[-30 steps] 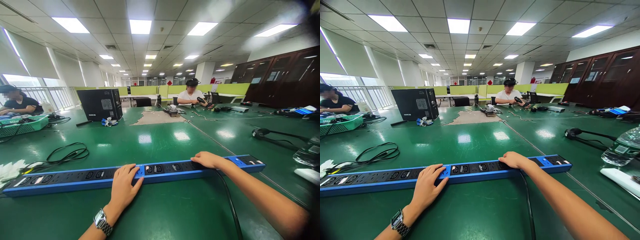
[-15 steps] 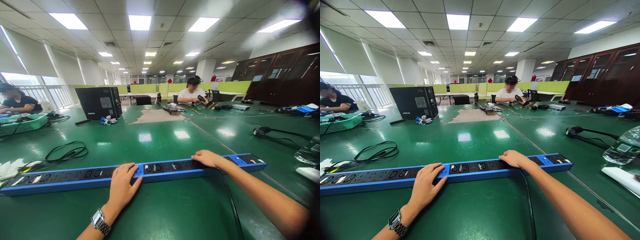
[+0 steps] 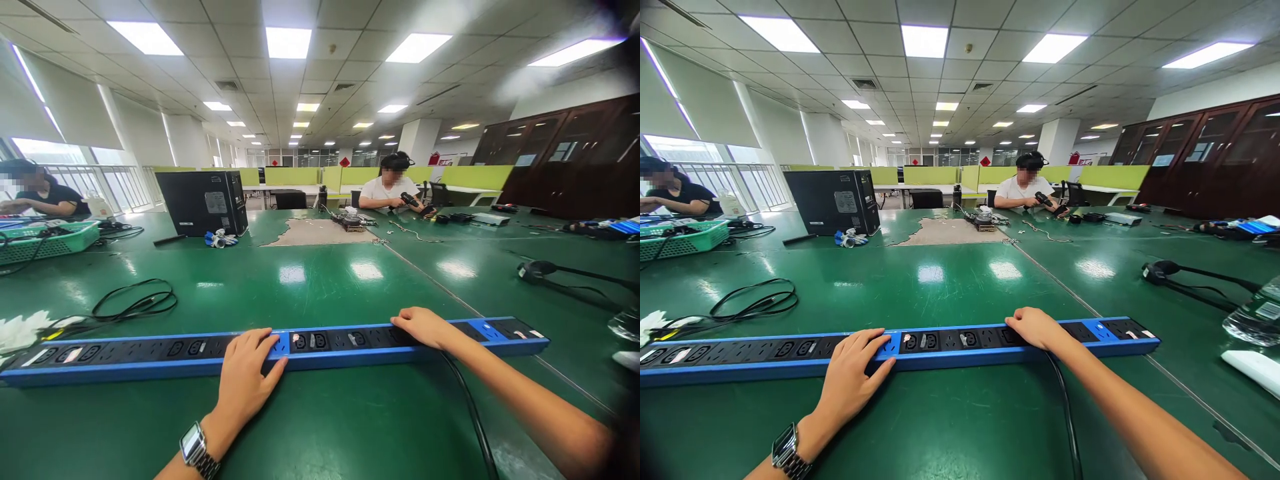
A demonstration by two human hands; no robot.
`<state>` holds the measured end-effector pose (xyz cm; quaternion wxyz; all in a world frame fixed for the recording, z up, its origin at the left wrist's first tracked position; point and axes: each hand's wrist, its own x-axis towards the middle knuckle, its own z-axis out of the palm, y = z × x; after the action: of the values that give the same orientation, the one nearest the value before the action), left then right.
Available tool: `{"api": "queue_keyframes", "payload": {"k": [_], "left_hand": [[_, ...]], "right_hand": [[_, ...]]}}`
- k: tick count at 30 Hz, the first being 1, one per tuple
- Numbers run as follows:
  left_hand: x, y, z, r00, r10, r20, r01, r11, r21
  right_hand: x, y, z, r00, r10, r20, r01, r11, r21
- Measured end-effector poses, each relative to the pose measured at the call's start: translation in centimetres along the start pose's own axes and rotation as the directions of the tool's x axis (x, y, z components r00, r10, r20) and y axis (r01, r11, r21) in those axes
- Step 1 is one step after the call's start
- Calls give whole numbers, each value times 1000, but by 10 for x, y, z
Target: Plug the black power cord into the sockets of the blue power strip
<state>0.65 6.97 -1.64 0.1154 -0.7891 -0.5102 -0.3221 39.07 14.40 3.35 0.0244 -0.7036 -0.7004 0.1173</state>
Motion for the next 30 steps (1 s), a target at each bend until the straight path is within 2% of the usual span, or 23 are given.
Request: {"api": "queue_keyframes", "payload": {"k": [9,16,30], "left_hand": [[0,0,0,1000,-10,10,10,1000,-2],[0,1,-1,1000,-14,8,14,1000,-13],[1,1,-3,1000,-4,19,5,1000,-22]], "right_hand": [[-3,3,1,1000,4,6,-4,999,43],[17,-4,-3,996,17,86,-17,1000,4],[3,-6,3,994,52,-93,-48,998,51]]}}
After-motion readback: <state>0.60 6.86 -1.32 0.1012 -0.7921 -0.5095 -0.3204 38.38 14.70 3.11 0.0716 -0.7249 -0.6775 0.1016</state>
